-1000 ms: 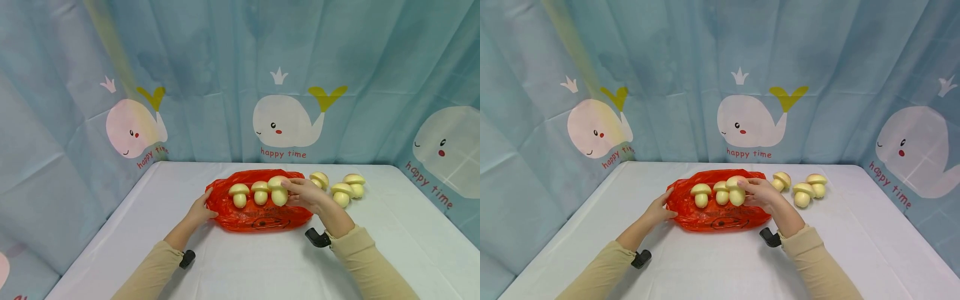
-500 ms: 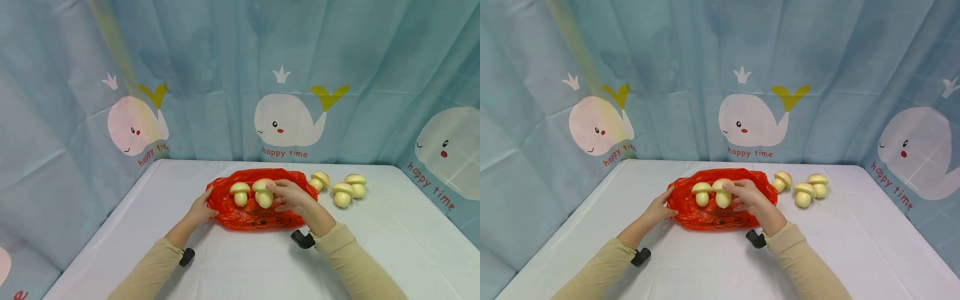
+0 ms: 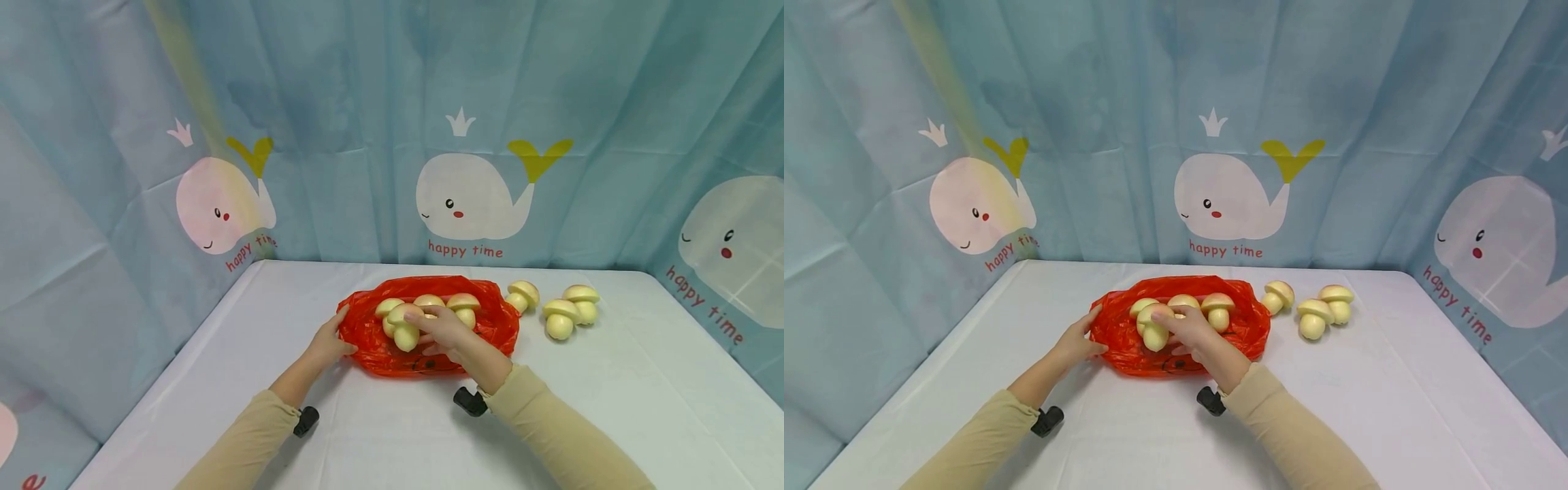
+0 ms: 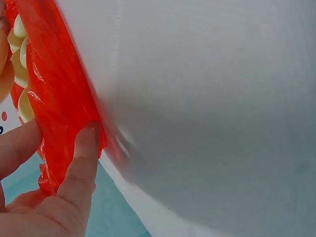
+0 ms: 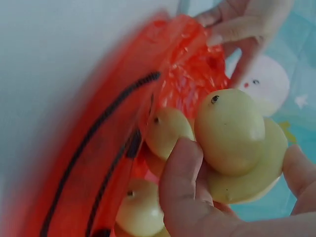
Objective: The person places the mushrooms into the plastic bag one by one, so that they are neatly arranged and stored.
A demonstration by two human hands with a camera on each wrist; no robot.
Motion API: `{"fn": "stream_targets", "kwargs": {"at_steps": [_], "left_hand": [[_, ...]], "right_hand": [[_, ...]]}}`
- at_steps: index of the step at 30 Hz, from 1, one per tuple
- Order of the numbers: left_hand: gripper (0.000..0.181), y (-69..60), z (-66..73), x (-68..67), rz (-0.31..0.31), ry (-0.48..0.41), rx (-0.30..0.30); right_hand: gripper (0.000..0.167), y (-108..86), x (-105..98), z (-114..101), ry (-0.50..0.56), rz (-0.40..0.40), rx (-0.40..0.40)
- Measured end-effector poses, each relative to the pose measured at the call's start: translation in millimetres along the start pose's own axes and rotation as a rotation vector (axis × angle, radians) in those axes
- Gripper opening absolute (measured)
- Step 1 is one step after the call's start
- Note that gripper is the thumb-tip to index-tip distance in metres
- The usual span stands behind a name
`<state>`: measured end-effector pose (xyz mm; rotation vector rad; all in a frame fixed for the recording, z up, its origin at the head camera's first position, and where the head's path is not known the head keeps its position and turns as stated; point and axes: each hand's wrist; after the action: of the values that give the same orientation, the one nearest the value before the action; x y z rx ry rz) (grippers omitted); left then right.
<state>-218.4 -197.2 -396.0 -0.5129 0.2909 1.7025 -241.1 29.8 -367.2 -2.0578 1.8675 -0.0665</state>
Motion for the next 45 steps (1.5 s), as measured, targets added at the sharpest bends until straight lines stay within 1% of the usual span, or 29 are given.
{"fn": "stream_targets", "kwargs": {"at_steps": [3, 10, 15, 21, 25, 30, 34, 39, 42, 45], "left_hand": [[0.085, 0.3, -0.5, 0.1, -0.002, 0.003, 0.015], [0.085, -0.5, 0.5, -1.5, 0.003, 0.000, 0.018], [0.084, -0.7, 1.6, -1.0, 0.002, -0.005, 0.026], [0.084, -1.0, 0.5, 0.8, 0.014, -0.012, 0.029], [0.084, -1.6, 0.3, 1.2, 0.014, -0.010, 0.020], [0.084, -3.8, -0.5, 0.8, 0.014, -0.006, 0.019], [0.084, -4.8, -1.7, 0.9, 0.016, -0.004, 0.023], [0.084, -4.2, -2.9, 1.7, 0.017, -0.015, 0.027], [0.084, -3.1, -3.1, 1.7, 0.017, -0.022, 0.028], [0.085, -2.6, -3.0, 1.2, 0.020, -0.024, 0.028]], "right_hand": [[0.073, 0.2, 8, 1, -0.025, 0.006, -0.011], [0.070, 1.7, 31, 0, -0.070, 0.034, -0.050], [0.069, 3.9, 45, 2, -0.093, 0.055, -0.103], [0.069, 4.3, 55, 5, -0.113, 0.095, -0.156], [0.072, 4.8, 60, 7, -0.136, 0.117, -0.182], [0.076, 5.2, 62, 10, -0.180, 0.127, -0.178], [0.067, 5.9, 61, 13, -0.206, 0.131, -0.196], [0.055, 8.4, 61, 20, -0.230, 0.125, -0.242], [0.052, 9.9, 63, 22, -0.239, 0.133, -0.273], [0.054, 10.9, 64, 24, -0.253, 0.138, -0.306]]}}
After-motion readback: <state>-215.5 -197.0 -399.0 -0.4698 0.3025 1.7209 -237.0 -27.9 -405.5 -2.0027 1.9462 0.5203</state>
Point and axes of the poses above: each hand's wrist, its own y-axis towards the middle knuckle, its own x-axis out of the palm, z = x × y, and after that the axes turned 10 degrees about z, right-handed
